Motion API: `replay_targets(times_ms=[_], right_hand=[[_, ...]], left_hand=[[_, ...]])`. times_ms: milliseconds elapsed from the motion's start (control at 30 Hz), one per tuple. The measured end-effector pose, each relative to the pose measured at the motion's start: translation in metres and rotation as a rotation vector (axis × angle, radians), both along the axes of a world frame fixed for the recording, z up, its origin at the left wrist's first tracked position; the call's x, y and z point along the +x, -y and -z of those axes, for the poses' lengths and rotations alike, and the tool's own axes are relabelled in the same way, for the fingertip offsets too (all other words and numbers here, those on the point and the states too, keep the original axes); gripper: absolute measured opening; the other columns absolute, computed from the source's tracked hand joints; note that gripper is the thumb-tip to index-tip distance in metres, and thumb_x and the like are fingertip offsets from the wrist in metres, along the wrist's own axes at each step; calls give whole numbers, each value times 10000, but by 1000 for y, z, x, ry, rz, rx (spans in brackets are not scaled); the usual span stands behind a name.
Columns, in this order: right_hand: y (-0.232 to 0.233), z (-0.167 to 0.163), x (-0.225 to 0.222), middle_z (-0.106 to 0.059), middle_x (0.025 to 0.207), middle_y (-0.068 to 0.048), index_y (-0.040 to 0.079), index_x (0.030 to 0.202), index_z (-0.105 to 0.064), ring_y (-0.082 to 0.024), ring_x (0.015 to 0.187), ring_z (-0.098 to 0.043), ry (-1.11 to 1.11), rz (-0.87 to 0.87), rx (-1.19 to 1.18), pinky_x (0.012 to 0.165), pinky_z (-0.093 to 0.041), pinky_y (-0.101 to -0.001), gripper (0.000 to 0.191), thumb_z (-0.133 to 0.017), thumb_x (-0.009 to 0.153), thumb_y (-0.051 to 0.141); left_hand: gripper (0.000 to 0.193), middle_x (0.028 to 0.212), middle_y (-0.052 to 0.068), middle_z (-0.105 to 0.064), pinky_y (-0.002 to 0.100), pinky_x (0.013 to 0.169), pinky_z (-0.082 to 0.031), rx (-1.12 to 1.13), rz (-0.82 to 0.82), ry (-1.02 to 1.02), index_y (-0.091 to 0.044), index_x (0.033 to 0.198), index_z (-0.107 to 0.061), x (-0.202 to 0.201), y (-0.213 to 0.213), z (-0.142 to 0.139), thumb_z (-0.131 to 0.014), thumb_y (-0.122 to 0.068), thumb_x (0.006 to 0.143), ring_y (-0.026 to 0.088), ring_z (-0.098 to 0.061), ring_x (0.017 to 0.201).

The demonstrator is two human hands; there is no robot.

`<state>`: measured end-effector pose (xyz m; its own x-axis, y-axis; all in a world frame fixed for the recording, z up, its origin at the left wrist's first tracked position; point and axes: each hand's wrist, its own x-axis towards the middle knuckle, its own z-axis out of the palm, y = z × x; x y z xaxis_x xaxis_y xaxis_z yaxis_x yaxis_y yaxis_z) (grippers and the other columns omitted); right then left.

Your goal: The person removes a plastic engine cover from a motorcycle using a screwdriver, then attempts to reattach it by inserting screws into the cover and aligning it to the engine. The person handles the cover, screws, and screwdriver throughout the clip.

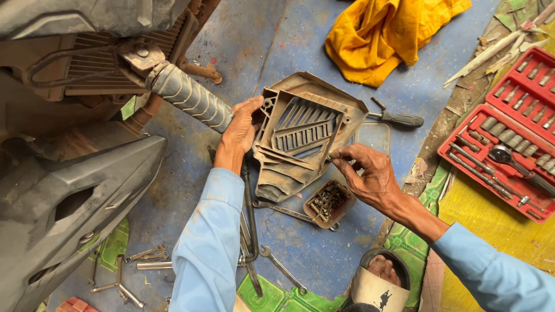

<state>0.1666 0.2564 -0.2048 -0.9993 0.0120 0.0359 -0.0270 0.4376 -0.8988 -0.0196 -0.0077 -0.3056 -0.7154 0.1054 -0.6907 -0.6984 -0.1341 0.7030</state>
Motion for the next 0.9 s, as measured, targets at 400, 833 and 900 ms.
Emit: replay_targets(times_ms=[400,833,900], right_hand=[[35,-17,-47,-746,931,-66,52,1055,-725,-131,744,-695,-78,-27,-68,588,-547,-253,106,-730,949,54],[86,-36,-54,-698,959,-54,27,1114,-686,-104,873,-679,-277,-24,-142,706,-555,-239,148,-717,976,-18],[87,-38,-48,-694,955,-58,28,1106,-694,-107,854,-677,-214,-17,-160,650,-569,-213,151,-710,968,-32]], left_hand=[[185,978,56,-711,356,1028,-406,467,-55,-51,-27,991,-726,49,16,-43,-771,-119,836,208,-585,1047],[375,1119,98,-661,336,1016,-416,375,191,-199,51,1111,-712,64,12,-104,-690,-204,838,200,-580,1081],[348,1205,108,-644,344,1033,-415,426,237,-215,83,1029,-726,64,16,-108,-696,-209,841,208,-573,1119]])
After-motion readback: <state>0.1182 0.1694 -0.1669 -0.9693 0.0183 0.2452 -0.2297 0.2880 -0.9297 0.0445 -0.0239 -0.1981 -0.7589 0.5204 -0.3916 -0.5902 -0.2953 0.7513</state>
